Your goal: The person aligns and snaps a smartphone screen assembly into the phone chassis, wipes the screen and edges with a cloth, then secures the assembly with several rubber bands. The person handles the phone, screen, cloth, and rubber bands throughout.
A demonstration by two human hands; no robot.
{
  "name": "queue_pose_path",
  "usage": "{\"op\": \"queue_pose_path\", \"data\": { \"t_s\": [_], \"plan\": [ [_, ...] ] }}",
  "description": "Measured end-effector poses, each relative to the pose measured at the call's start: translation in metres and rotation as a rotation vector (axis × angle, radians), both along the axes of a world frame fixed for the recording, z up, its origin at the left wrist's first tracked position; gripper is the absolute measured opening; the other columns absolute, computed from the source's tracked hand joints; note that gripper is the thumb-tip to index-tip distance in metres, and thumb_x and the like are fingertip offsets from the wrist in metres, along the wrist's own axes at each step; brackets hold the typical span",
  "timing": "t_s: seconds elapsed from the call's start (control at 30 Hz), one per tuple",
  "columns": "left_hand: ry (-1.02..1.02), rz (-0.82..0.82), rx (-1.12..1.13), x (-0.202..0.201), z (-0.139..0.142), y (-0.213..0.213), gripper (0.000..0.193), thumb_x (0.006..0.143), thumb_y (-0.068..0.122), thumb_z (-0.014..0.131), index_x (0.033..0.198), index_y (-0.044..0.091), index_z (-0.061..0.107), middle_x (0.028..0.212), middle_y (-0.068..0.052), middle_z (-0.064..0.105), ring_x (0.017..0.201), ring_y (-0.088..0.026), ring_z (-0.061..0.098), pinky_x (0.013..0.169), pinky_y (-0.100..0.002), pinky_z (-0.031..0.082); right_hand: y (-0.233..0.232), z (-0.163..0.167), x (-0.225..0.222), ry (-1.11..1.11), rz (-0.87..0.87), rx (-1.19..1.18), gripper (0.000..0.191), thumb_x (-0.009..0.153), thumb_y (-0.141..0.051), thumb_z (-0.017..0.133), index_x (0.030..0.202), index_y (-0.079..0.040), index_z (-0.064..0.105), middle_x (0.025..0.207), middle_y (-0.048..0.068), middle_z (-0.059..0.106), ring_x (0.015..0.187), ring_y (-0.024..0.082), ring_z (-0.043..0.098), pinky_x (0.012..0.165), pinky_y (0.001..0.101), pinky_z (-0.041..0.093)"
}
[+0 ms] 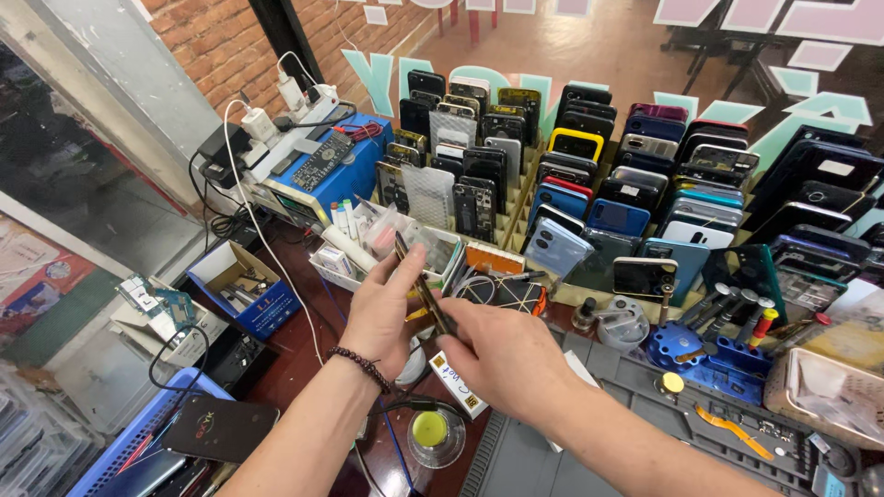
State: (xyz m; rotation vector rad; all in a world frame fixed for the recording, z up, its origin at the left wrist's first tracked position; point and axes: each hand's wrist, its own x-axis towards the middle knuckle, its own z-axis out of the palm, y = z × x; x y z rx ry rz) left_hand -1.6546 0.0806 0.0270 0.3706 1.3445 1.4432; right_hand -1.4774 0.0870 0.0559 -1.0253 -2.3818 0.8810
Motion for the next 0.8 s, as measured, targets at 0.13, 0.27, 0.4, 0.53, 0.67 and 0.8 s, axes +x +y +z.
{"op": "queue_pose_path", "data": {
  "t_s": [0.13, 0.27, 0.4, 0.53, 0.67, 0.8],
  "plan": [
    [-0.138, 0.076, -0.03, -0.044, -0.011, -0.009, 0.055, 0.086, 0.046, 0.072, 0.126, 0.01, 0.065, 0.1, -0.006, 0.064, 0.088, -0.023, 0.066, 0.074, -0.043, 0.059, 0.019, -0.012, -0.023, -0.016, -0.046, -0.14, 0.044, 0.084, -0.036, 0.076, 0.123, -0.016, 0.07, 0.081, 0.007, 0.076, 0.072, 0.026, 0.074, 0.066, 0.0399, 0.058],
    [-0.384, 0.131, 0.003, -0.091, -0.012, -0.02, 0.058, 0.094, 0.056, 0.058, 0.123, 0.007, 0.062, 0.105, -0.012, 0.068, 0.091, -0.028, 0.069, 0.08, -0.045, 0.061, 0.074, -0.051, -0.049, -0.048, -0.115, -0.161, 0.029, 0.083, -0.026, 0.074, 0.108, -0.012, 0.076, 0.084, 0.009, 0.078, 0.076, 0.027, 0.076, 0.073, 0.0395, 0.059],
    [-0.591, -0.013, 0.216, -0.124, -0.014, -0.032, 0.069, 0.103, 0.06, 0.042, 0.128, -0.002, 0.061, 0.116, -0.019, 0.069, 0.099, -0.032, 0.071, 0.085, -0.047, 0.061, 0.113, -0.114, -0.098, -0.267, 0.034, 0.016, 0.027, 0.079, -0.02, 0.076, 0.104, -0.012, 0.078, 0.095, 0.011, 0.077, 0.091, 0.031, 0.073, 0.083, 0.0441, 0.057],
    [-0.699, -0.047, 0.274, -0.142, -0.019, -0.033, 0.067, 0.106, 0.057, 0.038, 0.13, -0.002, 0.06, 0.122, -0.022, 0.069, 0.102, -0.034, 0.07, 0.087, -0.048, 0.061, 0.124, -0.172, -0.144, -0.447, 0.236, 0.107, 0.027, 0.077, -0.013, 0.072, 0.103, -0.015, 0.078, 0.103, 0.013, 0.075, 0.098, 0.032, 0.071, 0.087, 0.045, 0.057],
    [-0.779, -0.114, 0.38, -0.156, -0.022, -0.031, 0.064, 0.106, 0.054, 0.039, 0.133, -0.001, 0.06, 0.126, -0.025, 0.068, 0.106, -0.036, 0.07, 0.087, -0.048, 0.06, 0.125, -0.205, -0.17, -0.803, 0.331, 0.083, 0.022, 0.086, -0.009, 0.064, 0.103, -0.015, 0.076, 0.104, 0.012, 0.075, 0.102, 0.03, 0.071, 0.085, 0.0439, 0.059],
    [-0.728, -0.091, 0.35, -0.161, -0.025, -0.026, 0.065, 0.107, 0.054, 0.041, 0.137, -0.002, 0.057, 0.127, -0.025, 0.066, 0.11, -0.036, 0.069, 0.095, -0.051, 0.059, 0.131, -0.217, -0.173, -0.788, 0.334, 0.097, 0.02, 0.087, -0.012, 0.063, 0.098, -0.018, 0.078, 0.102, 0.009, 0.076, 0.101, 0.028, 0.072, 0.085, 0.0415, 0.058]
  ]
}}
